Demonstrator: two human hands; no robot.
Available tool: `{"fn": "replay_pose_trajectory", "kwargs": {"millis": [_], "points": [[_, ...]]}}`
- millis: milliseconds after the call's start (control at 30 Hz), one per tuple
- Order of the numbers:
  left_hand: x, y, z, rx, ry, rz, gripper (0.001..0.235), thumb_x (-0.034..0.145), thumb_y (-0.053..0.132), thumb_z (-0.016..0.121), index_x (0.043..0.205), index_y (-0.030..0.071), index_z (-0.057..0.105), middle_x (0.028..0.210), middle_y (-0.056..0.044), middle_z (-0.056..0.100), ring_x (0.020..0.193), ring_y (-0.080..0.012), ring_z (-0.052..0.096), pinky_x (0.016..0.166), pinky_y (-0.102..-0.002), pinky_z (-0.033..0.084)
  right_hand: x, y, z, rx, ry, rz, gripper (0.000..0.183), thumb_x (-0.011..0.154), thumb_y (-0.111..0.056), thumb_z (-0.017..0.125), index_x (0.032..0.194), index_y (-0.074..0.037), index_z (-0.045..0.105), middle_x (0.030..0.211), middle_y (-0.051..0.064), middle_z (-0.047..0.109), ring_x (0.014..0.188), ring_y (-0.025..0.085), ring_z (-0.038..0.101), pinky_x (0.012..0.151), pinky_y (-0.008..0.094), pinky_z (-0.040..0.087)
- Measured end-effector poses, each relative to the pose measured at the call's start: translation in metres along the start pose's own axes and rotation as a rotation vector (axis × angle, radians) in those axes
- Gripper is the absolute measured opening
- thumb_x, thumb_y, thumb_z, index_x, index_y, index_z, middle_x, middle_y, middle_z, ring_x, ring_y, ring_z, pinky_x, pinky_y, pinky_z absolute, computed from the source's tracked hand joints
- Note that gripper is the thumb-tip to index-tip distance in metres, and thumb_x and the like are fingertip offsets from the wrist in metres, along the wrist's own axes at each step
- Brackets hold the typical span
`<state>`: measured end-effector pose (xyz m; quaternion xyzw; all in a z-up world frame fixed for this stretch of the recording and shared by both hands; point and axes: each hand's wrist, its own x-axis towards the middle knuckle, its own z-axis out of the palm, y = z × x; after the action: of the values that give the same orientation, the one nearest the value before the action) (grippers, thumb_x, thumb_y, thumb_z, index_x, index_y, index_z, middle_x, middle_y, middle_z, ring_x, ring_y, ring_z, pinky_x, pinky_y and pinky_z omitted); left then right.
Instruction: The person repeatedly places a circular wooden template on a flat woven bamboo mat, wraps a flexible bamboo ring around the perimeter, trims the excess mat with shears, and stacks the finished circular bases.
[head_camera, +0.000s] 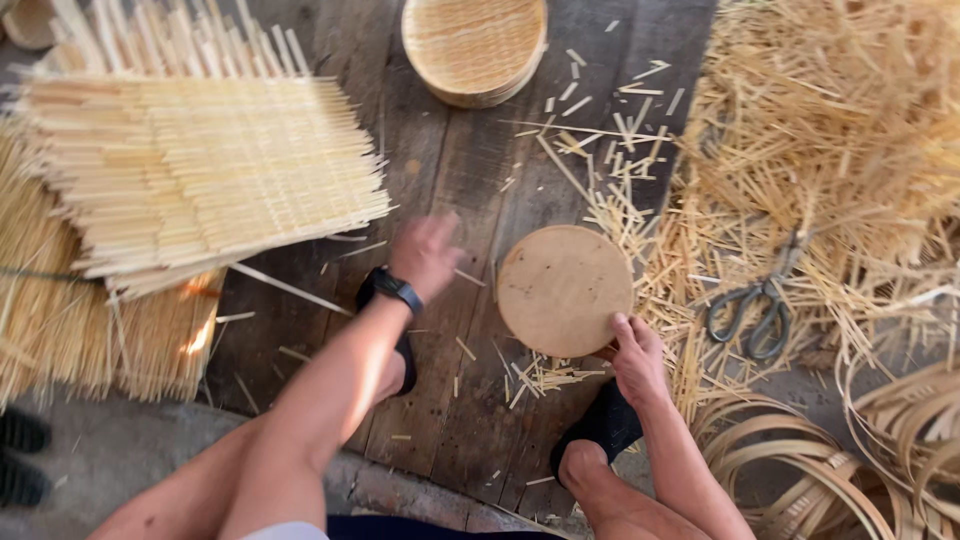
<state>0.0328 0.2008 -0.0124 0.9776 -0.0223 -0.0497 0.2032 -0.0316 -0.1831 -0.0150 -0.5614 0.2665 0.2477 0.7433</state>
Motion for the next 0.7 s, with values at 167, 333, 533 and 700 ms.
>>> {"fn": "replay_pose_trajectory", "kwargs": {"millis": [167, 333, 533, 700], "points": [[0.015, -0.109, -0.112, 0.983, -0.346, -0.389, 0.074, 0.089, 0.011, 0.053, 0.156, 0.007, 0.022, 0.163, -0.023, 0.016, 0.149, -0.0402, 0.01, 0.119, -0.059, 0.007, -0.01, 0.023, -0.02, 0.013, 0.028, 0.1, 0.042, 0.11, -0.037, 0.052, 0.116, 0.003, 0.064, 0.099, 0.015, 0.07, 0.087, 0.025, 0.068, 0.074, 0.041, 0.056], [-0.001, -0.136, -0.165, 0.709, -0.392, -0.424, 0.078, 0.08, 0.035, 0.085, 0.142, 0.0, 0.055, 0.158, -0.023, 0.039, 0.15, -0.0392, 0.03, 0.123, -0.05, 0.026, -0.012, 0.046, -0.042, 0.11, 0.008, 0.11, 0.04, 0.107, -0.037, 0.051, 0.116, 0.001, 0.063, 0.099, 0.015, 0.071, 0.087, 0.025, 0.07, 0.075, 0.04, 0.058], [0.004, -0.133, -0.186, 0.824, -0.464, -0.366, 0.077, 0.071, 0.038, 0.092, 0.132, 0.001, 0.061, 0.151, -0.023, 0.041, 0.146, -0.0396, 0.031, 0.116, -0.049, 0.034, -0.008, 0.054, -0.051, 0.152, -0.004, 0.087, 0.039, 0.108, -0.034, 0.052, 0.118, 0.002, 0.062, 0.099, 0.014, 0.07, 0.087, 0.024, 0.069, 0.077, 0.04, 0.059], [0.006, -0.126, -0.196, 0.767, -0.447, -0.352, 0.067, 0.075, 0.033, 0.09, 0.129, 0.003, 0.066, 0.15, -0.023, 0.047, 0.148, -0.0394, 0.036, 0.115, -0.047, 0.042, -0.014, 0.053, -0.053, 0.169, -0.005, 0.076, 0.038, 0.109, -0.031, 0.05, 0.118, 0.004, 0.062, 0.098, 0.014, 0.069, 0.087, 0.023, 0.069, 0.079, 0.039, 0.059]]}}
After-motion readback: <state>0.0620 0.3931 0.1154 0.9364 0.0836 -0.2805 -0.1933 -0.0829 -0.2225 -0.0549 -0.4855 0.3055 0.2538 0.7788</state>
